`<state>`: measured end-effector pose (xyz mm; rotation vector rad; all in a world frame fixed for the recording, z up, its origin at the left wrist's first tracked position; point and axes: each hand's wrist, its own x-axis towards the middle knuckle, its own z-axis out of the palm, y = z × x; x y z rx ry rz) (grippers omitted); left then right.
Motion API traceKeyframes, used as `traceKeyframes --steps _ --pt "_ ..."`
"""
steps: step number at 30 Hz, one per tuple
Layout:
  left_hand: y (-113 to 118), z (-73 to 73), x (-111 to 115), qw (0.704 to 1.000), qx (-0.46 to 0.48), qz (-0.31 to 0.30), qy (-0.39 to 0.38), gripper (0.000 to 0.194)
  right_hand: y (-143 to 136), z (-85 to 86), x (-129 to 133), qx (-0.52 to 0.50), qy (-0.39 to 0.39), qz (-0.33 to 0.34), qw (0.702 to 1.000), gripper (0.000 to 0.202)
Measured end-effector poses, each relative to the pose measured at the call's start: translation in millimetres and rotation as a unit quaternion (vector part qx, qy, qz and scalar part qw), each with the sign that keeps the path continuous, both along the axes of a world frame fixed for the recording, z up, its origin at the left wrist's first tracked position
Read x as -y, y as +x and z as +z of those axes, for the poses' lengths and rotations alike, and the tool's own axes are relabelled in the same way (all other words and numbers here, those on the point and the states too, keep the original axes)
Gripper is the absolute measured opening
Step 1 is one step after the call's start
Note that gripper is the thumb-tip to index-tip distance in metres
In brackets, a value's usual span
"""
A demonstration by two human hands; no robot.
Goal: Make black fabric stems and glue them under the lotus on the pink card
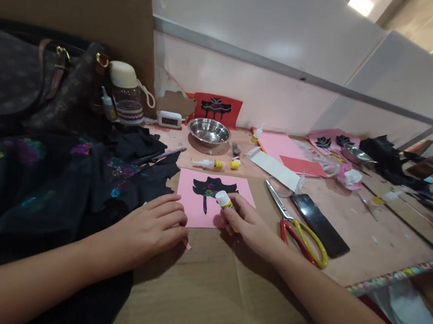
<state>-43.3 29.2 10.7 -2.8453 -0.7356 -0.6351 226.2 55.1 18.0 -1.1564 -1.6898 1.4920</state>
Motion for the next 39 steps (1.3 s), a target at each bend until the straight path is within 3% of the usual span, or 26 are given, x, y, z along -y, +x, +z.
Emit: traceKeyframes --steps 5,7,13,18,22,24,26,29,31,32,34,36,37,39 --pt "-1 -2.1 -5 0.997 0.011 -0.009 -0.078 0.028 1 -1.6 -2 -0.002 0.004 -0.010 1.000 0.032" --pt "-1 -1.7 -6 0.992 0.058 0.020 -0.106 0.026 1 1.3 -1 0.002 0.020 -0.009 1.000 0.032" --pt "0 3.8 2 0.956 0.171 0.140 -0.191 0.026 -1 9.0 8 0.132 0.185 0.084 0.970 0.030" --pt "7 2.1 8 0.961 0.193 0.102 -0.171 0.051 -7 7.1 15 0.155 0.197 0.143 0.957 0.034" --pt "12 0.3 12 0.949 0.195 0.070 -0.236 0.022 -9 3.1 20 0.163 0.187 0.171 0.953 0.035" --pt "13 3.1 14 0.919 0.233 0.092 -0.304 0.014 -6 0.8 18 0.165 0.214 0.175 0.947 0.040" --pt "15 8.1 14 0.860 0.291 0.138 -0.396 0.015 1 -0.7 15 0.168 0.293 0.162 0.927 0.045" --pt "17 13.9 12 0.752 0.366 0.167 -0.522 0.022 11 0.5 8 0.185 0.472 0.153 0.848 0.041" --pt "17 13.5 10 0.714 0.390 0.145 -0.562 0.024 16 3.0 8 0.195 0.537 0.156 0.806 0.039" --pt "17 11.9 10 0.713 0.391 0.137 -0.565 0.023 17 4.2 9 0.189 0.536 0.159 0.807 0.039" --pt "15 7.1 11 0.754 0.382 0.132 -0.518 0.017 17 5.0 13 0.153 0.449 0.144 0.869 0.035" --pt "12 1.9 13 0.834 0.363 0.112 -0.400 0.013 14 3.1 16 0.083 0.267 0.110 0.954 0.033" --pt "10 -0.2 13 0.872 0.351 0.095 -0.329 0.013 13 1.3 17 0.042 0.159 0.096 0.982 0.036" --pt "7 -2.6 14 0.919 0.327 0.056 -0.212 0.016 10 -3.0 17 -0.030 -0.025 0.086 0.996 0.050"
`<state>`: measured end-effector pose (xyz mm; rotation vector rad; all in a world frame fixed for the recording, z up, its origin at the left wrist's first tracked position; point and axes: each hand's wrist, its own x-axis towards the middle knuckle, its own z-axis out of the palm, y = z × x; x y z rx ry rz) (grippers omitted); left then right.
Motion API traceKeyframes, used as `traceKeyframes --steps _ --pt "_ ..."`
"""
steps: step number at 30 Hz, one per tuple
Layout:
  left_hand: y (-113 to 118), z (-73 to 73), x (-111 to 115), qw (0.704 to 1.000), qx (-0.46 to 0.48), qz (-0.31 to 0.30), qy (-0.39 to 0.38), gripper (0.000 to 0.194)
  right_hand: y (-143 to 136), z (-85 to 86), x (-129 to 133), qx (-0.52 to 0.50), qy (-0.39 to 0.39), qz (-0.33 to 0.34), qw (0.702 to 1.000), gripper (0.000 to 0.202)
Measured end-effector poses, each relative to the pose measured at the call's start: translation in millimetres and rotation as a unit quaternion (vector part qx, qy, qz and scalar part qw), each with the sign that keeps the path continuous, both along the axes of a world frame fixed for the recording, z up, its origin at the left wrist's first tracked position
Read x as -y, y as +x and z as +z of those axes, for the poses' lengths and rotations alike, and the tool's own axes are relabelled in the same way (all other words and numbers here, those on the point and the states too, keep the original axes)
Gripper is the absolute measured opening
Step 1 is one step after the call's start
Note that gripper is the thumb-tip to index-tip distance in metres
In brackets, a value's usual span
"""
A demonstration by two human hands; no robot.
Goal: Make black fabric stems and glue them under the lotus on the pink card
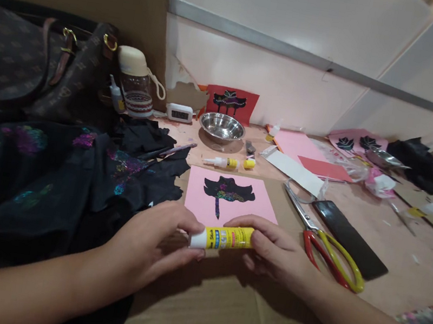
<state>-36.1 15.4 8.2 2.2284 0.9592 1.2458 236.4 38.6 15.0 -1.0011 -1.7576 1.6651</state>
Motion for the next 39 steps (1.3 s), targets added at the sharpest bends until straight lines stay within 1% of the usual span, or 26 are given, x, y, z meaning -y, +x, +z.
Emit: traceKeyframes --steps 1,2,3,4,5,6,8,9,10,11,12,14,15,17,19,20,21,23,25,28,30,31,34,36,37,39 --pt "-1 -0.2 0 0.999 -0.012 -0.003 0.034 0.016 -1 -1.9 -1 -0.018 -0.057 0.011 0.998 0.057" --pt "0 0.1 0 0.999 -0.021 -0.005 0.047 0.015 -1 -3.4 -3 -0.021 -0.081 0.021 0.996 0.061" --pt "0 0.9 -1 0.999 -0.022 -0.006 0.038 0.013 0 -4.3 -4 -0.008 -0.063 0.030 0.998 0.063" --pt "2 2.0 -1 1.000 -0.015 -0.006 0.002 0.012 1 -4.8 -6 0.018 -0.005 0.035 0.999 0.063" --pt "4 3.2 -1 0.998 0.000 -0.007 -0.060 0.012 2 -5.0 -7 0.050 0.082 0.040 0.995 0.061" --pt "6 4.5 -1 0.990 0.021 -0.009 -0.137 0.012 4 -5.2 -8 0.082 0.188 0.044 0.978 0.058" --pt "10 6.4 -2 0.955 0.072 -0.021 -0.288 0.013 8 -5.7 -9 0.131 0.385 0.053 0.912 0.054" --pt "12 7.0 -3 0.936 0.095 -0.028 -0.338 0.014 9 -6.3 -8 0.147 0.452 0.062 0.878 0.056" --pt "13 7.2 -3 0.923 0.113 -0.035 -0.367 0.015 10 -6.9 -7 0.161 0.491 0.069 0.853 0.058" --pt "13 7.0 -4 0.916 0.128 -0.039 -0.379 0.016 11 -7.4 -6 0.173 0.511 0.073 0.839 0.059" --pt "13 6.3 -4 0.914 0.137 -0.045 -0.380 0.017 10 -7.6 -5 0.181 0.512 0.074 0.836 0.058" --pt "12 4.0 -3 0.918 0.133 -0.059 -0.369 0.018 8 -7.1 -2 0.186 0.464 0.060 0.864 0.054" --pt "11 2.5 -3 0.923 0.125 -0.066 -0.357 0.018 6 -6.3 0 0.183 0.417 0.044 0.889 0.052" --pt "10 -1.0 -1 0.943 0.101 -0.067 -0.310 0.017 1 -4.7 2 0.162 0.281 0.010 0.946 0.055" --pt "10 -3.4 0 0.960 0.079 -0.055 -0.264 0.016 -1 -3.8 3 0.125 0.159 -0.018 0.979 0.060" --pt "10 -3.7 0 0.962 0.074 -0.049 -0.256 0.016 -2 -4.0 2 0.107 0.137 -0.022 0.985 0.060" --pt "11 -3.4 -1 0.961 0.071 -0.044 -0.262 0.016 -1 -4.6 1 0.093 0.147 -0.021 0.985 0.059" --pt "13 -1.1 -2 0.951 0.069 -0.037 -0.300 0.017 1 -6.5 -1 0.088 0.229 -0.013 0.969 0.055" --pt "15 1.7 -5 0.940 0.066 -0.037 -0.334 0.019 4 -8.7 -2 0.120 0.311 0.001 0.943 0.051" --pt "16 1.8 -8 0.929 0.064 -0.060 -0.360 0.021 10 -9.7 1 0.180 0.351 0.048 0.918 0.045" --pt "14 -1.3 -8 0.931 0.065 -0.072 -0.353 0.021 13 -8.0 5 0.193 0.319 0.077 0.925 0.049" --pt "14 -3.1 -8 0.936 0.065 -0.075 -0.338 0.020 14 -6.7 7 0.189 0.279 0.081 0.938 0.051" --pt "14 -6.3 -7 0.953 0.062 -0.079 -0.285 0.014 13 -3.2 10 0.141 0.093 0.052 0.984 0.060" --pt "15 -6.3 -7 0.957 0.060 -0.084 -0.273 0.012 11 -2.7 9 0.098 0.006 0.029 0.995 0.067" --pt "15 -6.0 -7 0.955 0.062 -0.083 -0.277 0.011 11 -3.3 8 0.086 0.006 0.024 0.996 0.068" --pt "16 -5.2 -7 0.949 0.065 -0.076 -0.300 0.012 10 -5.9 4 0.088 0.085 0.020 0.992 0.068"
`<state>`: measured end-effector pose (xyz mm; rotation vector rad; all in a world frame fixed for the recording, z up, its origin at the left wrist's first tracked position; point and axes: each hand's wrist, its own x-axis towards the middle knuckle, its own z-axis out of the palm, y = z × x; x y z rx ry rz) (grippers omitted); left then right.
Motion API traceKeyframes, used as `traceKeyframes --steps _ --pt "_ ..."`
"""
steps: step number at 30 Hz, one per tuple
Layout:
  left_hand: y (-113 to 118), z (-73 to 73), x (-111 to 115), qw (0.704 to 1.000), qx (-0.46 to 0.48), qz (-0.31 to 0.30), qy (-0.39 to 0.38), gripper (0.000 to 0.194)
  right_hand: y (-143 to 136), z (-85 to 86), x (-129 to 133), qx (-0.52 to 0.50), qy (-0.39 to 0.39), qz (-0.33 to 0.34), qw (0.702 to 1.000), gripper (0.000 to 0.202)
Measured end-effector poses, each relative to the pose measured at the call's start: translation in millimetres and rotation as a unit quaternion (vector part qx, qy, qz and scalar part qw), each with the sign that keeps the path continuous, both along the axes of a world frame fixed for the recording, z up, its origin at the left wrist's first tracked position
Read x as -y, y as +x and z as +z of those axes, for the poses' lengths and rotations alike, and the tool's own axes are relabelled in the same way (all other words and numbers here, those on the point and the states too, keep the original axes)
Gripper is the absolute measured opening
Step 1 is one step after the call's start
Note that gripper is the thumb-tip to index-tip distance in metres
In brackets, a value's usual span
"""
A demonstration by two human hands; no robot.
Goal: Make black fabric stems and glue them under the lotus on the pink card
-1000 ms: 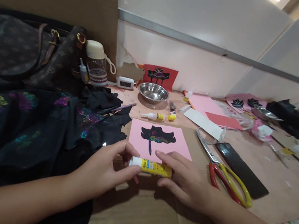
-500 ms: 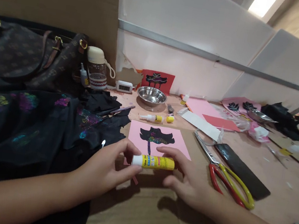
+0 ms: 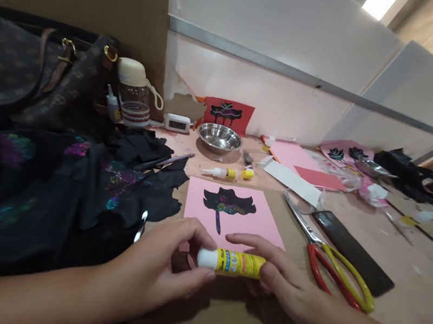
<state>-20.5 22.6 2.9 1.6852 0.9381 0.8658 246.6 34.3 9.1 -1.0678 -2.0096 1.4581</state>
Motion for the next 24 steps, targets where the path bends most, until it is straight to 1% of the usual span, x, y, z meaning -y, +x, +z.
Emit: traceKeyframes --steps 2,3,4,6,9,11,13,16,19,21,24 --pt "0 0.7 0 1.000 -0.007 0.008 -0.029 0.015 0 -4.2 -3 0.026 0.097 -0.006 0.995 0.069" --pt "0 1.1 0 0.999 -0.009 0.008 -0.041 0.017 0 -6.6 -3 0.037 0.126 -0.012 0.991 0.070" --pt "-1 1.6 0 0.999 -0.010 0.007 -0.048 0.018 0 -8.9 -3 0.042 0.141 -0.021 0.989 0.068" --pt "-1 2.5 0 0.999 -0.003 0.005 -0.054 0.020 0 -12.1 -2 0.040 0.155 -0.026 0.987 0.056" --pt "0 3.3 0 0.999 0.003 0.007 -0.041 0.019 1 -10.1 0 0.040 0.194 -0.002 0.980 0.038" --pt "0 2.9 -1 1.000 0.007 0.008 -0.017 0.017 1 -4.0 0 0.060 0.203 0.029 0.977 0.034" --pt "0 2.0 -2 1.000 0.015 0.005 0.009 0.014 0 3.7 -1 0.092 0.192 0.060 0.975 0.037" --pt "-1 0.9 -3 0.999 0.012 -0.001 0.035 0.013 -2 12.9 -3 0.125 0.150 0.082 0.977 0.050" --pt "-1 1.9 -1 0.998 -0.001 0.005 0.069 0.013 -3 15.7 -2 0.104 0.097 0.089 0.986 0.062" --pt "-1 3.0 1 0.998 -0.001 0.006 0.068 0.013 -4 14.2 -2 0.092 0.110 0.093 0.985 0.065" --pt "1 3.1 3 1.000 0.004 0.012 0.013 0.015 -6 9.4 -2 0.091 0.184 0.067 0.976 0.063"
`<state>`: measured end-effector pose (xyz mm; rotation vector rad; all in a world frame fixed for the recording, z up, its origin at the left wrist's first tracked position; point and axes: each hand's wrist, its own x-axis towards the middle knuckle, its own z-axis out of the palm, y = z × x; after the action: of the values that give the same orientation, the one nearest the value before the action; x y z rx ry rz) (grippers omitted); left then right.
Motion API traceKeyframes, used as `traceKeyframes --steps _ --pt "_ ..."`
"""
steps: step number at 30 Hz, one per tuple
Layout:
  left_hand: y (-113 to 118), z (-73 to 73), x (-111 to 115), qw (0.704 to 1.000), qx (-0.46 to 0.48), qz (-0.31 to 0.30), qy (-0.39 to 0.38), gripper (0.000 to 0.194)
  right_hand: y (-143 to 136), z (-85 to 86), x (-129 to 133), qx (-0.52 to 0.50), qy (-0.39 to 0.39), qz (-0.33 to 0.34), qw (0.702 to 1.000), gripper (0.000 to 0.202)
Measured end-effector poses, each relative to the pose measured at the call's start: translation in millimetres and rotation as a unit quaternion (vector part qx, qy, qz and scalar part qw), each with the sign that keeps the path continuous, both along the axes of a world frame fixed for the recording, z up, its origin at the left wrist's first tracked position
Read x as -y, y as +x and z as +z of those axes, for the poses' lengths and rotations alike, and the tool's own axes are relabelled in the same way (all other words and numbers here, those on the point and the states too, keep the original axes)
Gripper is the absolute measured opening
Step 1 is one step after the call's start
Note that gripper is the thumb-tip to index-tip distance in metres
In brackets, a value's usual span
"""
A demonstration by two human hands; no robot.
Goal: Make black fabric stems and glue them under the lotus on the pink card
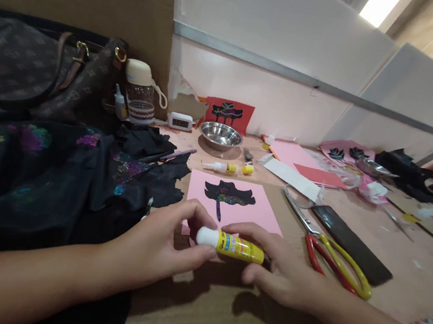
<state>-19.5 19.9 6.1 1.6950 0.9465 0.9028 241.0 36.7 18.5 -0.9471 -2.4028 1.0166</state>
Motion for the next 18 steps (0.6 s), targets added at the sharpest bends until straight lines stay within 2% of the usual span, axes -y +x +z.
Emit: traceKeyframes --steps 3,5,9,12,15,18 --pt "0 -2.1 -1 0.998 0.020 0.002 -0.063 0.022 -1 -1.9 0 0.001 0.056 -0.023 0.998 0.056" --pt "-1 -3.3 -2 0.997 0.025 -0.004 -0.074 0.024 -1 0.2 1 0.025 0.061 -0.009 0.998 0.049" --pt "-3 -2.8 -1 0.999 0.017 -0.017 -0.032 0.021 2 6.2 -1 0.053 0.024 0.042 0.997 0.047" --pt "-2 -0.8 1 1.000 -0.007 -0.010 0.019 0.017 1 5.9 -3 0.055 0.017 0.056 0.997 0.046" --pt "0 1.7 3 0.998 -0.038 -0.007 0.045 0.015 -5 1.9 -1 0.068 0.042 0.037 0.996 0.037" --pt "-3 6.5 -2 0.996 -0.050 -0.022 0.072 0.021 -11 -2.0 3 0.096 0.069 -0.027 0.993 0.026"
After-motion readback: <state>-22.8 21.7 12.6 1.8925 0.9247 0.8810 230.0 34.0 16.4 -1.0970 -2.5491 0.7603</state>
